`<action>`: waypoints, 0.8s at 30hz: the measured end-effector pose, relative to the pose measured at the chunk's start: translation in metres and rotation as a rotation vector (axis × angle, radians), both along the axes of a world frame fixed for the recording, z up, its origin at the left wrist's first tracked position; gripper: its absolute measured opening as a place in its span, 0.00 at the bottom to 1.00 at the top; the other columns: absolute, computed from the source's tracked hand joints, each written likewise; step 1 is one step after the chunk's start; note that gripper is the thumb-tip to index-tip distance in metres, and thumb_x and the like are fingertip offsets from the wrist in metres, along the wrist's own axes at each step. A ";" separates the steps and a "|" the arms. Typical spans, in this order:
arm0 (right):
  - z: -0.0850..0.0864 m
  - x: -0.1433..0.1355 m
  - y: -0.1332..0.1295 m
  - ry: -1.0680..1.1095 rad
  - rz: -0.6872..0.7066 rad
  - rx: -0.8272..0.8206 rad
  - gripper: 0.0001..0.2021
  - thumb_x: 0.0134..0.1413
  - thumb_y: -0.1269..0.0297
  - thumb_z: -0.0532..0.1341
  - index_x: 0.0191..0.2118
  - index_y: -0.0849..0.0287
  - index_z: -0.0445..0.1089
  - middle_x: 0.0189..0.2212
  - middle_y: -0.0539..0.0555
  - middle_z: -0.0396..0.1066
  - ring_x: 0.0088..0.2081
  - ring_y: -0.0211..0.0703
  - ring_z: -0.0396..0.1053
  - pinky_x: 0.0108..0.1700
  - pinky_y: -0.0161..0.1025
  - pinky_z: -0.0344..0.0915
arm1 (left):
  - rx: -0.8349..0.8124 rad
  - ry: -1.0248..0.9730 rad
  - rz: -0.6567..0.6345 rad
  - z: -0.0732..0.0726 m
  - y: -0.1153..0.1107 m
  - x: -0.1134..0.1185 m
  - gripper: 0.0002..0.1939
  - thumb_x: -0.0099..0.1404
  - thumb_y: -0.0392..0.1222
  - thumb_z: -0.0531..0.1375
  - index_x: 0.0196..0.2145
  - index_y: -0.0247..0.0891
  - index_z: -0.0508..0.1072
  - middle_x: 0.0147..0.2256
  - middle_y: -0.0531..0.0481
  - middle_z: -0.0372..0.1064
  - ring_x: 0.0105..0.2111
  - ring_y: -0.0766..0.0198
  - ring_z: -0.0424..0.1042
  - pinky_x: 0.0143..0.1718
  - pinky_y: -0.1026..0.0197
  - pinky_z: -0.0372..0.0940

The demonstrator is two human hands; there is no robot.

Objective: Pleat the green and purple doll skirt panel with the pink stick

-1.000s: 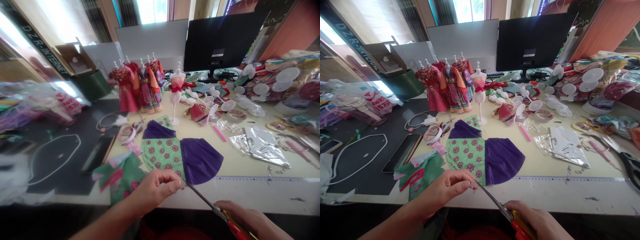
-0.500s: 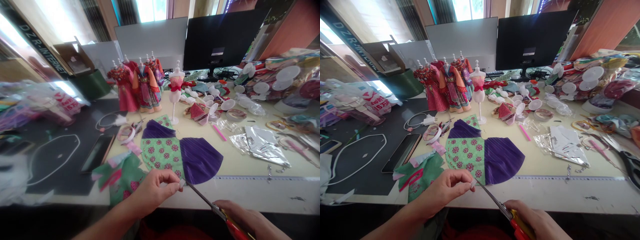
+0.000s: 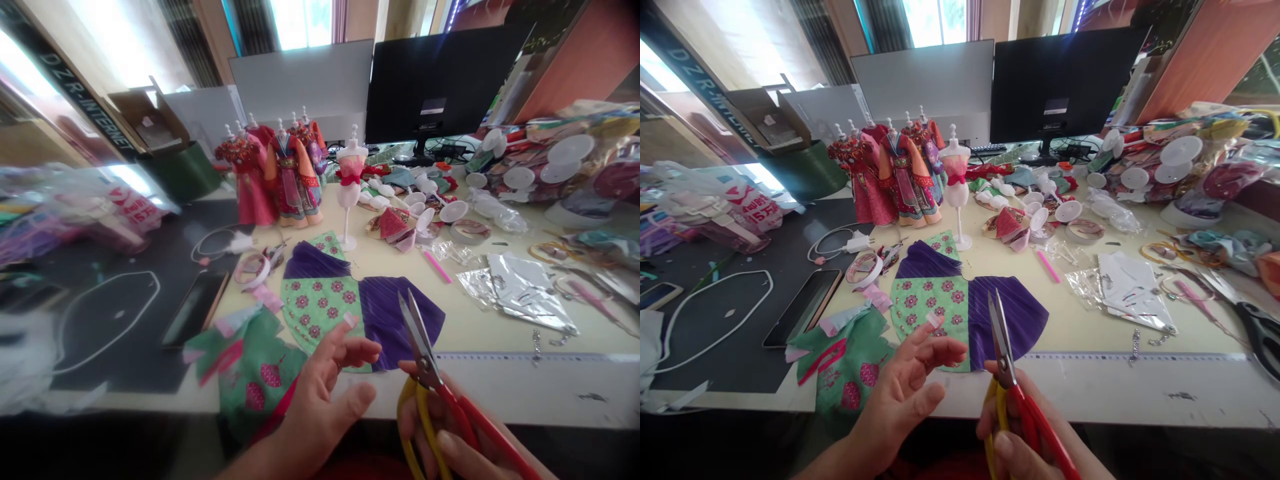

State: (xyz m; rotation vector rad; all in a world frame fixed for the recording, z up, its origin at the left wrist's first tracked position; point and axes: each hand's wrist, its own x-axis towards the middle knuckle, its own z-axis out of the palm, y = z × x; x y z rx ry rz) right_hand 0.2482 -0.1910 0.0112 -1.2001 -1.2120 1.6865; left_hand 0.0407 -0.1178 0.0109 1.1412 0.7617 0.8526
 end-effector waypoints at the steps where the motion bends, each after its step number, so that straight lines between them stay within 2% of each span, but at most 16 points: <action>1: 0.005 -0.005 0.003 -0.027 -0.012 0.012 0.30 0.59 0.47 0.54 0.64 0.49 0.49 0.41 0.57 0.68 0.35 0.44 0.69 0.38 0.43 0.69 | 0.043 0.030 0.038 -0.002 -0.003 0.003 0.36 0.61 0.47 0.64 0.61 0.48 0.52 0.51 0.45 0.66 0.55 0.55 0.63 0.59 0.51 0.54; 3: 0.007 -0.014 0.009 -0.073 -0.030 0.049 0.30 0.59 0.50 0.56 0.64 0.46 0.48 0.44 0.56 0.67 0.36 0.44 0.69 0.39 0.43 0.70 | 0.076 0.062 0.101 -0.002 -0.007 0.010 0.42 0.60 0.47 0.65 0.63 0.47 0.44 0.53 0.44 0.65 0.57 0.54 0.60 0.61 0.50 0.50; 6: -0.008 -0.030 0.016 -0.048 -0.041 0.155 0.33 0.59 0.51 0.57 0.65 0.44 0.42 0.44 0.56 0.67 0.37 0.45 0.71 0.40 0.43 0.70 | 0.009 0.027 0.189 0.005 -0.006 0.021 0.47 0.59 0.47 0.66 0.64 0.48 0.38 0.53 0.42 0.64 0.57 0.52 0.61 0.58 0.49 0.56; 8: -0.024 -0.042 0.019 0.036 -0.015 0.274 0.37 0.57 0.50 0.58 0.66 0.47 0.39 0.46 0.58 0.67 0.44 0.50 0.71 0.44 0.46 0.70 | -0.069 -0.016 0.262 0.010 -0.003 0.028 0.50 0.58 0.46 0.66 0.65 0.49 0.35 0.51 0.42 0.66 0.53 0.52 0.66 0.53 0.51 0.63; 10: -0.037 -0.054 0.020 0.078 -0.032 0.322 0.37 0.56 0.52 0.59 0.66 0.46 0.38 0.54 0.60 0.62 0.53 0.54 0.66 0.50 0.48 0.67 | -0.151 -0.057 0.316 0.014 0.000 0.033 0.51 0.57 0.46 0.67 0.65 0.49 0.34 0.46 0.44 0.69 0.46 0.54 0.71 0.45 0.53 0.68; 13: -0.040 -0.067 0.020 0.119 -0.062 0.272 0.39 0.56 0.53 0.60 0.66 0.46 0.37 0.61 0.62 0.54 0.59 0.56 0.60 0.54 0.51 0.64 | -0.209 -0.058 0.335 0.017 0.001 0.035 0.51 0.56 0.43 0.67 0.65 0.49 0.36 0.42 0.48 0.70 0.39 0.59 0.73 0.37 0.59 0.70; 17: -0.023 -0.072 0.019 0.264 -0.038 0.106 0.44 0.52 0.50 0.63 0.66 0.49 0.36 0.56 0.63 0.60 0.54 0.56 0.66 0.50 0.51 0.68 | -0.230 0.008 0.225 0.021 0.003 0.025 0.50 0.54 0.39 0.69 0.64 0.47 0.42 0.38 0.50 0.71 0.36 0.62 0.73 0.36 0.63 0.69; 19: -0.019 -0.074 0.021 0.324 0.002 0.075 0.46 0.49 0.48 0.65 0.66 0.48 0.38 0.53 0.62 0.63 0.49 0.54 0.70 0.46 0.49 0.70 | -0.267 -0.033 0.182 0.025 0.005 0.018 0.51 0.53 0.38 0.69 0.64 0.47 0.43 0.34 0.53 0.71 0.33 0.64 0.73 0.34 0.64 0.69; 21: -0.022 -0.080 0.025 0.344 0.058 0.042 0.47 0.46 0.46 0.66 0.66 0.47 0.39 0.50 0.61 0.67 0.44 0.52 0.73 0.44 0.48 0.70 | -0.311 -0.109 0.170 0.029 0.006 0.010 0.53 0.53 0.38 0.70 0.65 0.49 0.41 0.30 0.56 0.70 0.28 0.66 0.72 0.30 0.65 0.68; 24: -0.029 -0.093 0.032 0.351 0.179 -0.007 0.48 0.46 0.42 0.64 0.67 0.47 0.37 0.42 0.59 0.71 0.37 0.51 0.75 0.39 0.50 0.71 | -0.317 -0.168 0.220 0.036 0.006 -0.003 0.53 0.52 0.36 0.70 0.65 0.50 0.42 0.28 0.56 0.70 0.24 0.68 0.71 0.26 0.66 0.68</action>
